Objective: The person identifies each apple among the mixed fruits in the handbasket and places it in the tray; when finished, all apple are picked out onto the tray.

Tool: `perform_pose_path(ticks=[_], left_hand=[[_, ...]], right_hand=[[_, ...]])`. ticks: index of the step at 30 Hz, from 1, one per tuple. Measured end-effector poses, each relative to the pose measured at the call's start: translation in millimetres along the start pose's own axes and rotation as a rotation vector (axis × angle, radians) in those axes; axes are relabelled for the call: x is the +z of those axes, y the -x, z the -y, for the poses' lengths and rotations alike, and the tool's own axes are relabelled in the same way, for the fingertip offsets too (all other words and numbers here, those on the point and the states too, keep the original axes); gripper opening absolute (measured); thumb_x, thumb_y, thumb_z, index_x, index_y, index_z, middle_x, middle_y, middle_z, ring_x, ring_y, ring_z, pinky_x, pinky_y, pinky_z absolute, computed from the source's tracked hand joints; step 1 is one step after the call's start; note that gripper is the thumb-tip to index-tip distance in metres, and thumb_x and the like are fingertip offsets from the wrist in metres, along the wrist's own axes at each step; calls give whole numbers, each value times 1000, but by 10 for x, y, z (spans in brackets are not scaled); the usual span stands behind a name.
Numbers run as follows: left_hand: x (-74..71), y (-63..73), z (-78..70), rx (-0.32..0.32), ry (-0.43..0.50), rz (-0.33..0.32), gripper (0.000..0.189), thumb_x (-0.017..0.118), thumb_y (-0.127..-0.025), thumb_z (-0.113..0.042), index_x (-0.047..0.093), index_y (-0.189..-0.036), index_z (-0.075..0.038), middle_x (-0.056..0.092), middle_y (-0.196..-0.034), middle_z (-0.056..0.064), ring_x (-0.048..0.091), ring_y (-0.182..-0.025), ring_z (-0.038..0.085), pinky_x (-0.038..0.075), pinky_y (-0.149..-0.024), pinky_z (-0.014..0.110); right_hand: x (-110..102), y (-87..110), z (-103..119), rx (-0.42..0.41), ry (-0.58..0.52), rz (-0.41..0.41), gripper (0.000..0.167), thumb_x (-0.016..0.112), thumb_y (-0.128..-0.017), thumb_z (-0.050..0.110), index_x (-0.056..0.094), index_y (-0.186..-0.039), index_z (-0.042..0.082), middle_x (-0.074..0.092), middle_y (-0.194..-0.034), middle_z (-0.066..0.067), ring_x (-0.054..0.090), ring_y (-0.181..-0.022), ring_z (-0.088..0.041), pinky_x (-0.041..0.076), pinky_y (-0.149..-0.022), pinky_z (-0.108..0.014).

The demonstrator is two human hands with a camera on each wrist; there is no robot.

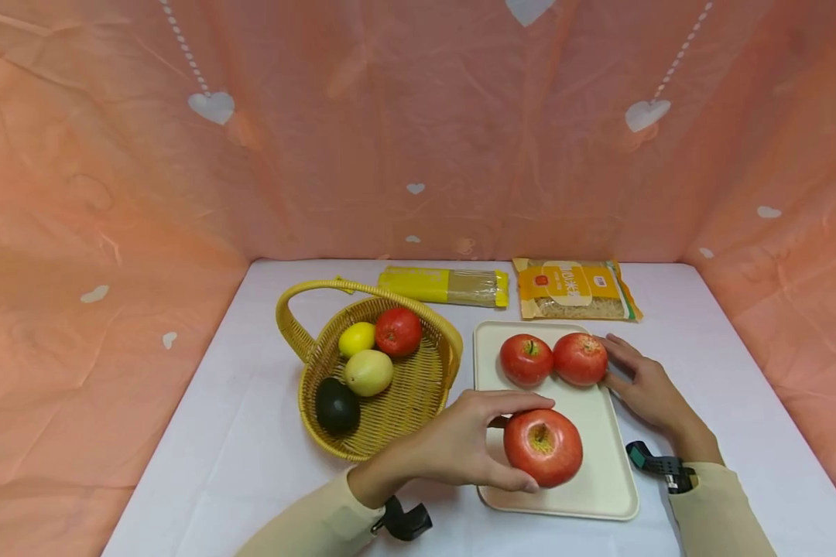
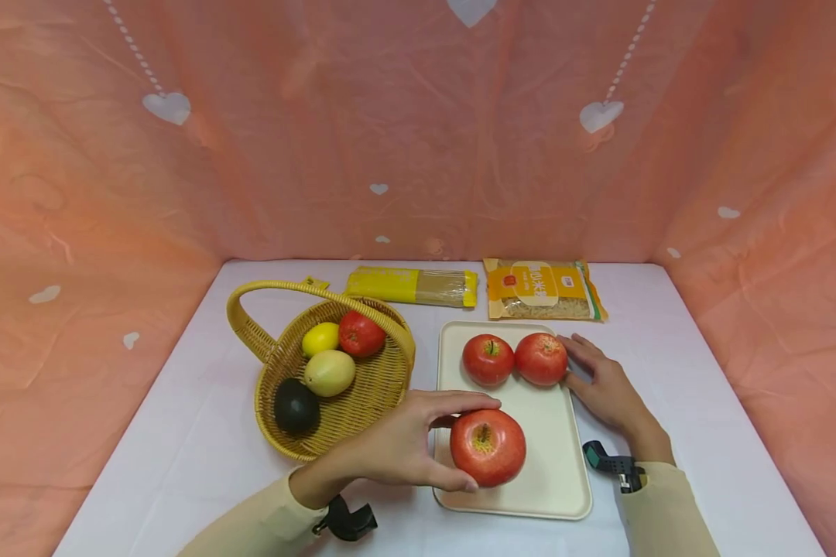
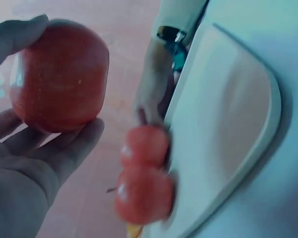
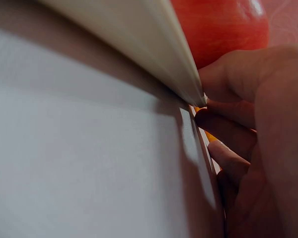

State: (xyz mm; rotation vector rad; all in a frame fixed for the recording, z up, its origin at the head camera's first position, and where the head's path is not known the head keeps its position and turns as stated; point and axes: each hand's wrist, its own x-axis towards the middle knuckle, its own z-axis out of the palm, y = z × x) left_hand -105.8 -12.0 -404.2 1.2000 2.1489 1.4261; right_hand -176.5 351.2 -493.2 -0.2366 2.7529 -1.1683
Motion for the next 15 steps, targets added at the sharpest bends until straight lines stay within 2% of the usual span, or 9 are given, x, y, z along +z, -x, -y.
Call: perform_pose_path(ticks=[4, 7, 12, 15], left_hand=[[189, -187, 79, -2, -25, -27, 82, 98, -83, -20, 60, -155, -14, 73, -143, -3, 62, -128, -6, 53, -104, 14], [306, -320, 137, -27, -21, -41, 81, 97, -84, -23, 60, -155, -14, 73, -142, -4, 62, -126, -8, 52, -103, 12], [419, -507, 219, -93, 8, -47, 81, 98, -84, -26, 60, -155, -16, 71, -142, -6, 62, -123, -9, 52, -100, 9], [467, -604, 257, -121, -30, -53, 81, 98, -83, -30, 61, -154, -16, 72, -140, -7, 62, -119, -9, 51, -98, 8]], right_hand=[[1, -7, -5, -14, -2, -5, 64, 67, -108, 17, 44, -167, 4, 26, -176, -31, 22, -162, -59, 23, -123, -83], [-5, -7, -8, -14, 2, -6, 64, 67, -108, 17, 44, -167, 5, 26, -177, -31, 23, -162, -59, 23, -122, -83], [-10, -1, -10, 1, 2, 1, 65, 66, -109, 19, 43, -167, 6, 26, -177, -30, 22, -162, -60, 23, -121, -85], [-17, 7, -8, -4, -1, 5, 65, 67, -108, 18, 43, -167, 6, 26, -177, -30, 22, -162, -60, 23, -121, -85]])
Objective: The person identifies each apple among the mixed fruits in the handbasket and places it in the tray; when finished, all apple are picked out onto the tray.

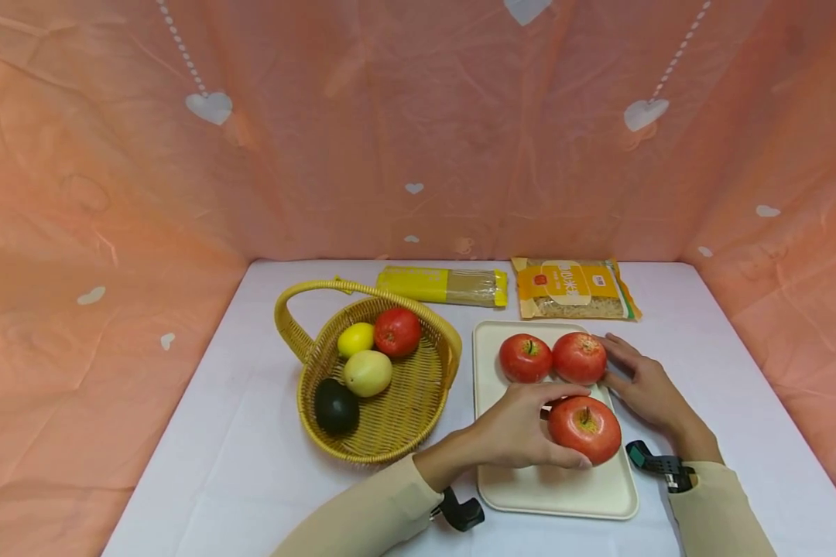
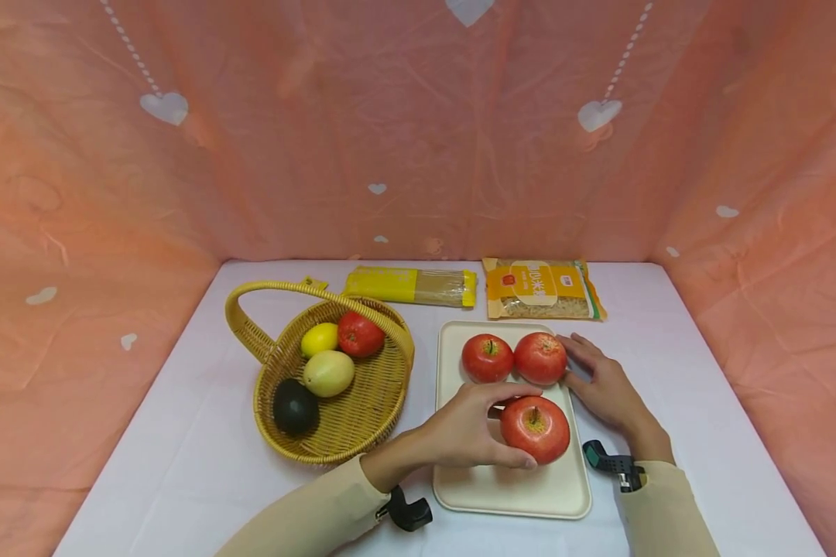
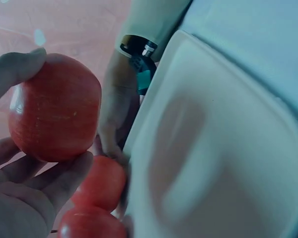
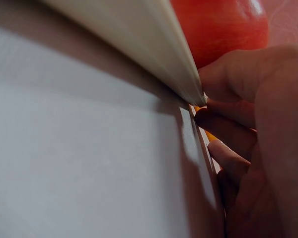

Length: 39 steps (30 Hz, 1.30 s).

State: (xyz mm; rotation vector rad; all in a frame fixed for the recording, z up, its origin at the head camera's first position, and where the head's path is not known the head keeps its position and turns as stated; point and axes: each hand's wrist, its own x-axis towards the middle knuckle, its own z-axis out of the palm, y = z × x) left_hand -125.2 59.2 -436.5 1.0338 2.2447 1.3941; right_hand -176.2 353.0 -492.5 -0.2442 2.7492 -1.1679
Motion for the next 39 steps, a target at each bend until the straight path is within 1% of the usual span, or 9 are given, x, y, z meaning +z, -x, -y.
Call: perform_pose_path(ticks=[6, 12, 17, 20, 27, 30, 33, 36, 39], left_hand=[[111, -170, 34, -54, -144, -12, 80, 98, -83, -36, 63, -153, -17, 73, -136, -10, 62, -114, -8, 47, -100, 8], [232, -268, 103, -84, -214, -10, 79, 98, -82, -35, 64, -152, -19, 73, -139, -9, 62, -119, -4, 45, -106, 10], [312, -309, 165, -112, -230, 4, 80, 97, -83, -37, 62, -153, -20, 70, -142, -11, 61, -123, -3, 44, -108, 13], [344, -325, 182, -103, -239, 15, 80, 96, -85, -37, 60, -154, -20, 68, -146, -12, 60, -129, -3, 43, -113, 15], [346, -341, 173, -11, -326, 63, 80, 90, -91, -37, 53, -160, -16, 61, -158, -8, 54, -144, 0, 37, -123, 20], [333, -316, 153, -6, -379, 71, 84, 89, -93, -41, 49, -163, -16, 56, -164, -6, 50, -149, 3, 37, -125, 23], [301, -273, 126, -13, -403, 44, 90, 90, -92, -45, 47, -165, -16, 54, -165, -5, 50, -151, 4, 36, -128, 26], [219, -196, 95, -8, -357, -16, 88, 91, -90, -44, 51, -163, -16, 60, -161, -6, 60, -138, 3, 41, -122, 21], [88, -68, 38, 3, -229, -51, 78, 92, -91, -36, 57, -158, -16, 66, -154, -3, 66, -128, 6, 49, -110, 15]], right_hand=[[-16, 7, 18, -10, 1, -1, 66, 69, -107, 17, 44, -167, 6, 26, -177, -31, 22, -161, -60, 23, -120, -86], [-13, 5, 19, 1, 4, 0, 66, 68, -107, 19, 44, -167, 5, 26, -177, -31, 23, -161, -61, 24, -120, -85], [-5, 10, -2, -6, 13, -6, 65, 69, -107, 18, 46, -166, 4, 28, -175, -31, 25, -160, -61, 24, -120, -85], [-3, 11, -11, -8, 9, -6, 65, 69, -107, 17, 46, -166, 5, 28, -175, -31, 25, -160, -61, 24, -120, -85], [-9, 3, -12, -23, 13, -14, 65, 69, -106, 16, 45, -165, 3, 29, -175, -32, 26, -159, -61, 25, -121, -83], [-11, -1, -6, -22, 19, -10, 66, 70, -106, 18, 45, -166, 3, 28, -175, -32, 25, -159, -62, 25, -121, -84], [-12, -1, -2, -21, 16, -8, 66, 70, -107, 19, 45, -166, 3, 29, -175, -32, 25, -159, -62, 24, -121, -84], [-11, -1, -1, -18, 17, -4, 66, 70, -107, 19, 45, -166, 3, 29, -175, -33, 25, -159, -62, 24, -120, -85], [-9, 2, 8, -4, 17, 5, 66, 69, -108, 20, 43, -167, 5, 27, -176, -32, 25, -160, -61, 24, -120, -85]])
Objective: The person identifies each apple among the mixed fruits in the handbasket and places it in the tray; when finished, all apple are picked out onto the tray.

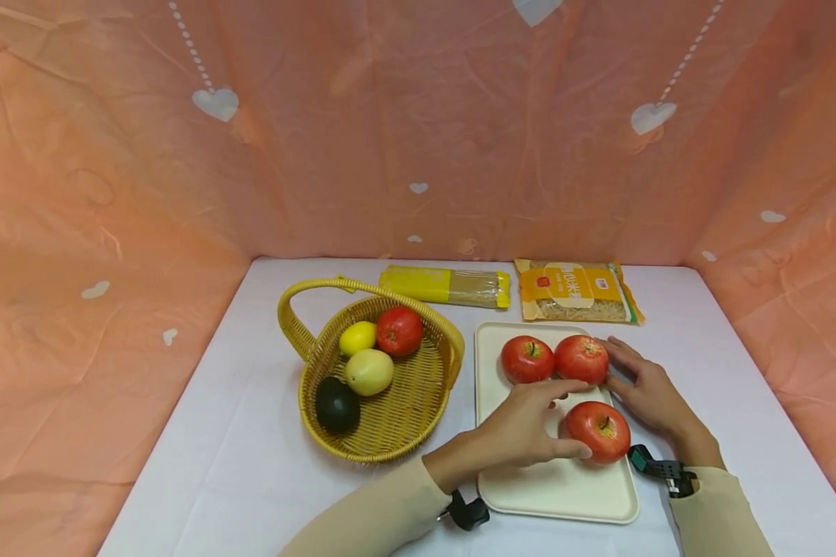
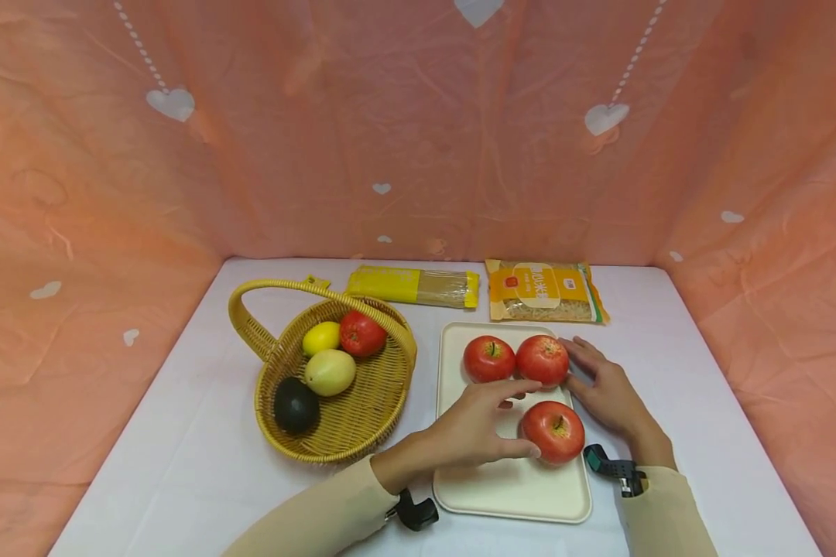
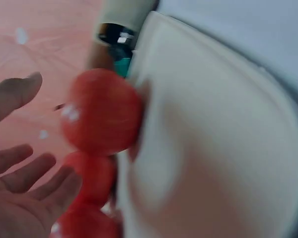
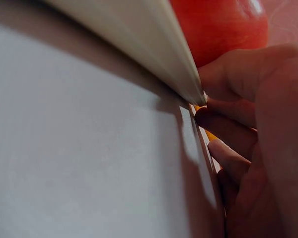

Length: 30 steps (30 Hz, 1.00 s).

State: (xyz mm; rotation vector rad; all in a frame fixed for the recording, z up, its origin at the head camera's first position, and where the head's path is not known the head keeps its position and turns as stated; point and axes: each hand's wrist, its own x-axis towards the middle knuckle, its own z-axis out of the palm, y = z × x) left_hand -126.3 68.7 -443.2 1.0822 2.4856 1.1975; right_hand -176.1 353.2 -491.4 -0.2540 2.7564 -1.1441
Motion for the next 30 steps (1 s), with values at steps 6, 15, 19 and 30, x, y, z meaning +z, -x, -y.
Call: perform_pose_path(ticks=[6, 15, 19, 30], left_hand=[[-444, 379, -35, 52, 307, 115, 69, 92, -91, -16, 62, -153, -11, 69, -150, 8, 69, -128, 4, 54, -107, 16], [-1360, 953, 88, 3, 409, 254, 65, 89, -93, -12, 63, -152, -9, 69, -150, 3, 66, -134, 7, 54, -115, 29], [-1689, 1111, 233, -45, 371, 224, 63, 88, -94, -13, 63, -152, -6, 69, -150, 8, 68, -136, 19, 55, -116, 39], [-2306, 1003, 368, -213, 88, 104, 58, 87, -95, -24, 68, -148, -9, 72, -144, 9, 71, -130, 33, 57, -112, 49]], right_hand=[[6, 16, -4, -3, -11, -1, 65, 68, -108, 21, 43, -167, 5, 27, -176, -32, 24, -160, -62, 24, -120, -85], [2, 45, -14, -7, -28, -12, 66, 68, -107, 16, 43, -166, 2, 26, -176, -32, 22, -160, -63, 22, -121, -84], [6, 39, -12, 6, -31, -3, 66, 68, -107, 17, 43, -167, 3, 25, -177, -31, 21, -161, -62, 22, -122, -84], [14, 26, -3, -13, -39, -6, 64, 67, -108, 19, 44, -166, 3, 25, -177, -32, 21, -161, -62, 21, -121, -85]])
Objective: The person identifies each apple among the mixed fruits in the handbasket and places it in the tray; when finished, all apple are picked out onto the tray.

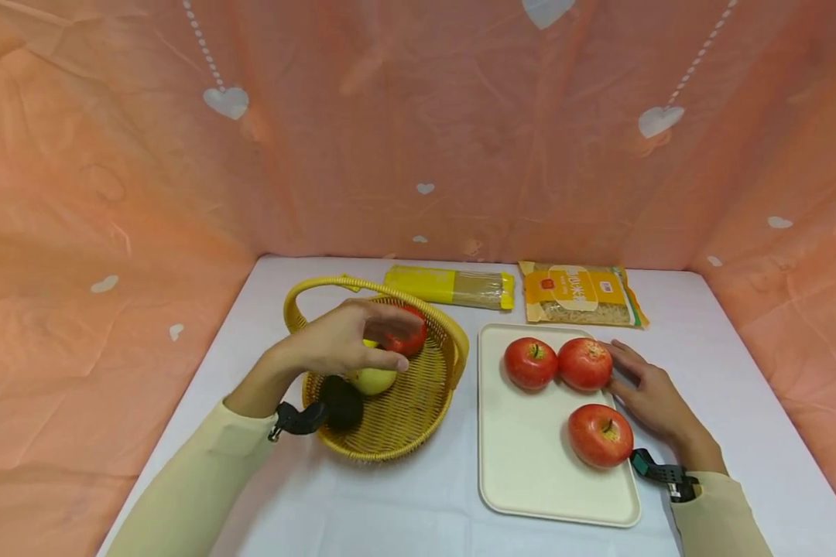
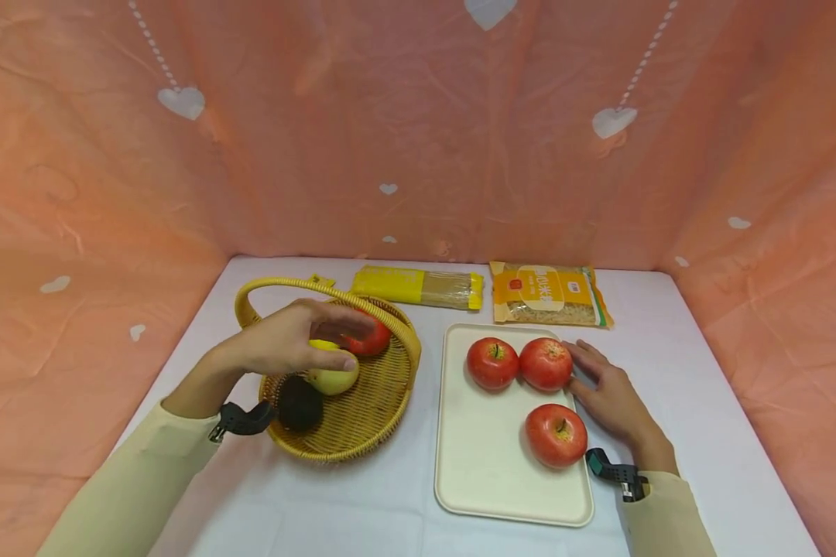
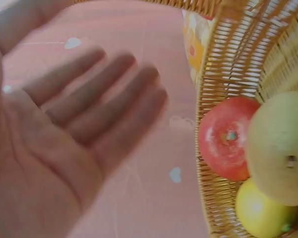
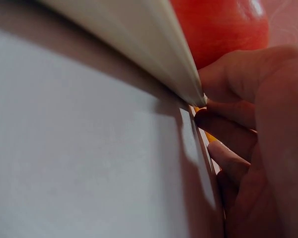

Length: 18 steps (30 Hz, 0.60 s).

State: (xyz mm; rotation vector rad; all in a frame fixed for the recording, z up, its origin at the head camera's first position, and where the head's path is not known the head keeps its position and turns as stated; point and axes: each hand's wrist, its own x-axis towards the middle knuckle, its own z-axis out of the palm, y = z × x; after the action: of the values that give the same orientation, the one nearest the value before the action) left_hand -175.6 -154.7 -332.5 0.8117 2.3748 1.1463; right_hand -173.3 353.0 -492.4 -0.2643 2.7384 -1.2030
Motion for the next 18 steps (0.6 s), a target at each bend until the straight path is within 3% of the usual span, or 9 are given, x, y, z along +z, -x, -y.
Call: perform_pose_path(ticks=[6, 8, 12, 16, 18], left_hand=[[-26, -316, 5, -264, -184, -46, 52, 84, -98, -37, 71, -143, -14, 75, -136, 8, 71, -126, 27, 58, -108, 47], [-18, -427, 25, -323, -268, -50, 51, 81, -100, -40, 71, -143, -16, 75, -129, 7, 68, -120, 25, 57, -104, 45], [19, -598, 87, -367, -427, -45, 50, 76, -102, -41, 68, -143, -13, 72, -120, 8, 63, -107, 25, 55, -94, 42], [72, -695, 156, -387, -479, -47, 45, 75, -103, -38, 69, -136, -8, 72, -120, 10, 65, -105, 24, 57, -95, 41], [104, -732, 175, -385, -501, -29, 35, 74, -103, -37, 73, -124, -8, 74, -112, 10, 65, -99, 25, 57, -92, 41]], right_hand=[[4, -5, 0, 14, 0, 14, 64, 66, -109, 20, 43, -167, 4, 24, -177, -31, 20, -161, -61, 22, -121, -85], [1, -7, 1, 17, 1, 14, 64, 66, -109, 20, 44, -167, 4, 24, -177, -31, 20, -162, -61, 22, -121, -85], [-4, -10, 1, 24, -3, 16, 65, 66, -109, 20, 43, -167, 4, 24, -177, -31, 20, -162, -60, 21, -121, -85], [-6, -14, 4, 29, -6, 19, 66, 67, -108, 20, 42, -167, 5, 23, -178, -31, 19, -162, -61, 22, -120, -86], [-7, -13, 6, 33, -8, 20, 66, 67, -108, 21, 42, -168, 5, 23, -178, -30, 19, -162, -61, 21, -120, -86]])
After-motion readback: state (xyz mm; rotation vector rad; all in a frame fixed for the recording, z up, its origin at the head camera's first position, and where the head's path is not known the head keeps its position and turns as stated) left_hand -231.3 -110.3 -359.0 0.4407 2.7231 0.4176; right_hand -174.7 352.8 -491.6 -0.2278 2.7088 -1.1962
